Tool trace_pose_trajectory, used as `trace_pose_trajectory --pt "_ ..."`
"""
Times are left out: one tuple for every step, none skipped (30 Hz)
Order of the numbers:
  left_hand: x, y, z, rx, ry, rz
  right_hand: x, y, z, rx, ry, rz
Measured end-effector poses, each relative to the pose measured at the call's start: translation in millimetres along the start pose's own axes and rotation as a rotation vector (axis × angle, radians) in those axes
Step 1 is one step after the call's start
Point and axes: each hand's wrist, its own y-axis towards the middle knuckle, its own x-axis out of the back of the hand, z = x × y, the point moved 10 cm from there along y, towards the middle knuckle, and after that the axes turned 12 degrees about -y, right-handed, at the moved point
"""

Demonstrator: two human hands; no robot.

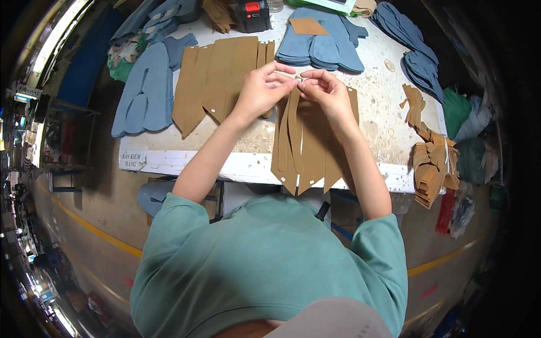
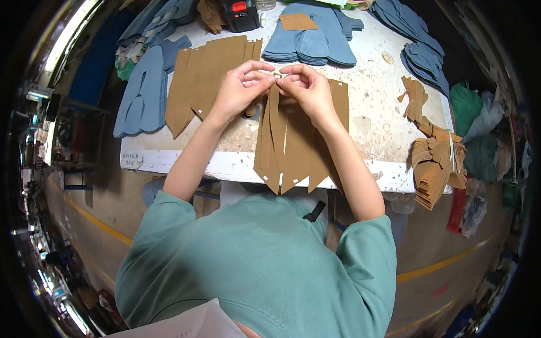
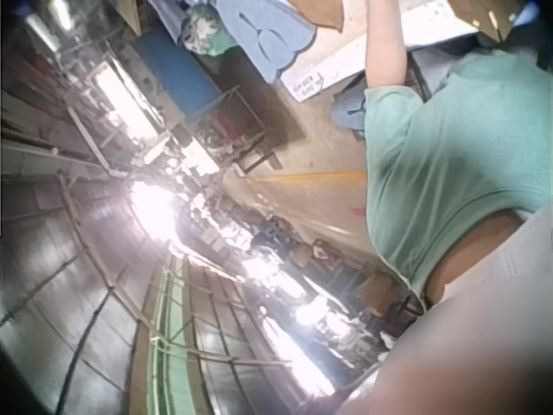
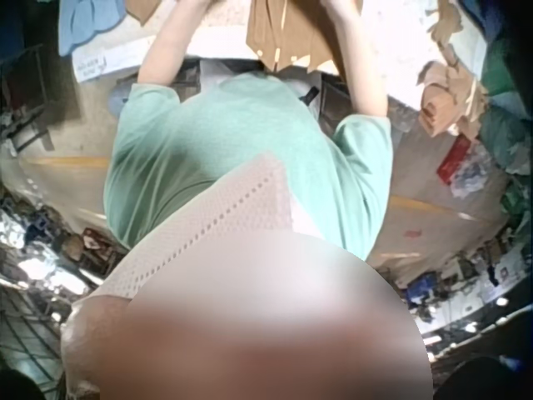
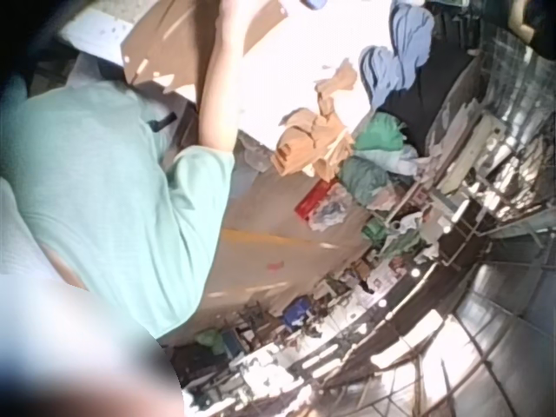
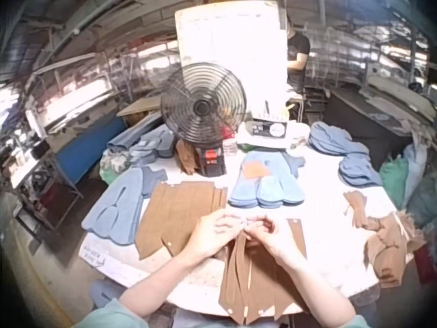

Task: The person sorts and stacks brown cardboard pieces on a workbench, aligning edges and bundling them with a rubber band. They repeatedly pick up, align, and place the pieces into neat stacks, then secure a bundle with a rubber band.

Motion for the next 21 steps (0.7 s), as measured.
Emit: trace_pose_trajectory --pt "-1 -1 -2 0.003 0.038 0.012 3 1 -1 0.013 -0.129 -0.039" --pt "0 -1 -8 -0.017 0.06 0.024 5 2 0 0.039 -0.242 -0.07" --pt "2 -1 -12 -0.009 0.091 0.023 5 3 2 0.079 -0.341 -0.09" --pt "5 -1 -14 0.025 0.121 0.021 6 6 3 0.107 -0.384 -0.116" --pt "-1 -3 -20 0.04 0.057 0.126 4 11 -1 0.089 -0.366 -0.098" --pt "-3 -7 -25 0.078 -0.009 0.229 0 16 -5 0.077 -0.343 -0.075" --pt "-7 -11 -31 0.111 -0.08 0.329 -1 20 -11 0.027 -0.336 -0.07" --pt "-13 -19 -38 0.106 -0.144 0.436 -8 24 -10 0.051 -0.44 -0.036" --pt "-12 -19 -43 0.082 -0.174 0.419 -18 25 -5 0.113 -0.553 0.024" --pt "-10 -19 -48 0.044 -0.216 0.397 -26 24 5 0.212 -0.587 0.047" --pt "-10 -19 -53 -0.004 -0.269 0.391 -32 23 12 0.273 -0.626 0.058" --pt "-2 -14 -48 0.004 -0.295 0.259 -30 23 14 0.252 -0.548 0.037" --pt "5 -10 -45 -0.019 -0.237 0.168 -28 23 18 0.232 -0.472 0.017" --pt "10 -7 -45 -0.055 -0.198 0.094 -25 23 22 0.216 -0.389 0.001" --pt "17 -5 -45 -0.091 -0.159 0.017 -19 21 28 0.215 -0.371 -0.045" --pt "20 -4 -41 -0.076 -0.146 -0.024 -13 17 35 0.217 -0.344 -0.089" --pt "18 -4 -40 -0.094 -0.127 -0.011 -7 13 41 0.228 -0.318 -0.134" --pt "18 -3 -39 -0.103 -0.108 -0.008 -3 10 47 0.228 -0.344 -0.154" --pt "15 -4 -39 -0.128 -0.105 0.008 -4 7 57 0.281 -0.436 -0.157" --pt "14 -4 -36 -0.116 -0.111 0.007 -5 3 68 0.346 -0.529 -0.159" --pt "11 -4 -36 -0.122 -0.133 0.016 -7 -1 76 0.398 -0.628 -0.16"
